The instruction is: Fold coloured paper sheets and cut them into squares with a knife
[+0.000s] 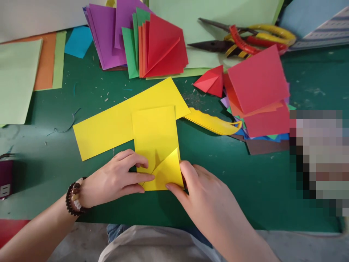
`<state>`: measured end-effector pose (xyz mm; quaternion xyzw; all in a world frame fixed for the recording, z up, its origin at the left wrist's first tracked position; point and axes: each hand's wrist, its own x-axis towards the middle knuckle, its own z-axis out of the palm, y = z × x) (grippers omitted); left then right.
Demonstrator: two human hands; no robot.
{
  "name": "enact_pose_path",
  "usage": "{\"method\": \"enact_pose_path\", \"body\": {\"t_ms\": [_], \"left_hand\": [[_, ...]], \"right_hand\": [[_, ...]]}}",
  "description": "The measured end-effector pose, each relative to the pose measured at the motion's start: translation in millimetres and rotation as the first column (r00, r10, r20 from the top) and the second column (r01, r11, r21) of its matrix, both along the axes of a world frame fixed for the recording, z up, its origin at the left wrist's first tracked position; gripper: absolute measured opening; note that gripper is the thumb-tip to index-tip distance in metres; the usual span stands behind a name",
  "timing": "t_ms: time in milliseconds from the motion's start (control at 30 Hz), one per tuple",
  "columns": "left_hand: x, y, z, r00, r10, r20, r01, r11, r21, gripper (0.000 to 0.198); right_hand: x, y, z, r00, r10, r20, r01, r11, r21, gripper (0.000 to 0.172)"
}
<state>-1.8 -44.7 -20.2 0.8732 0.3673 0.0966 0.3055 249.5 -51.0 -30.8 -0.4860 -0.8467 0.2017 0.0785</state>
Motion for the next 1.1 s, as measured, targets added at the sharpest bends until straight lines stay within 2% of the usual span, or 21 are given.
{"method": "enact_pose_path", "body": {"t_ms": [167,267,333,400,500,567,633,733,800,933,1100], "left_hand": [[-3.4,3.6,-1.2,0.996,-0.08,-0.049,0.086,0.99,0.115,0.024],[-4.9,9.8,-3.5,0.983,-0.185,-0.019,0.186,0.969,0.162,0.023],[-4.9,13.5,-4.3,0.976,-0.218,0.009,0.213,0.961,0.176,0.023],[-4.6,15.7,-4.3,0.977,-0.214,0.015,0.208,0.963,0.173,0.022],[-4.2,16.3,-3.3,0.979,-0.205,-0.003,0.203,0.968,0.151,0.027],[-3.9,15.8,-2.6,0.978,-0.208,-0.022,0.209,0.968,0.139,0.034],[-3.4,15.1,-2.1,0.979,-0.198,-0.046,0.203,0.969,0.138,0.037],[-2.3,14.2,-2.3,0.979,-0.182,-0.096,0.195,0.968,0.157,0.041],[-1.6,13.9,-2.8,0.972,-0.198,-0.127,0.219,0.96,0.176,0.045],[-1.4,13.9,-3.6,0.964,-0.216,-0.154,0.243,0.951,0.189,0.049],[-1.7,13.9,-3.8,0.973,-0.192,-0.127,0.212,0.962,0.17,0.039]], "right_hand": [[-4.4,1.7,2.7,0.998,-0.038,-0.047,0.036,0.999,-0.037,0.02],[-8.0,0.2,2.9,0.994,-0.081,-0.07,0.077,0.995,-0.063,0.013],[-7.3,-1.3,1.9,0.991,-0.105,-0.087,0.099,0.992,-0.081,0.009],[-2.8,-1.6,1.3,0.989,-0.112,-0.1,0.106,0.993,-0.06,0.02],[7.8,2.9,4.5,0.992,-0.1,-0.079,0.107,0.99,0.087,0.038],[12.1,9.3,8.9,0.999,-0.033,-0.036,0.04,0.98,0.195,0.035],[11.4,16.8,13.2,0.994,0.111,0.0,-0.107,0.962,0.253,0.024],[3.6,27.1,17.0,0.939,0.342,0.04,-0.34,0.901,0.271,0.021],[-1.5,32.6,17.5,0.899,0.432,0.065,-0.433,0.859,0.274,0.023],[-3.7,40.5,14.7,0.862,0.499,0.09,-0.503,0.821,0.269,0.027],[-1.8,47.2,9.4,0.848,0.523,0.083,-0.528,0.824,0.206,0.022]]}}
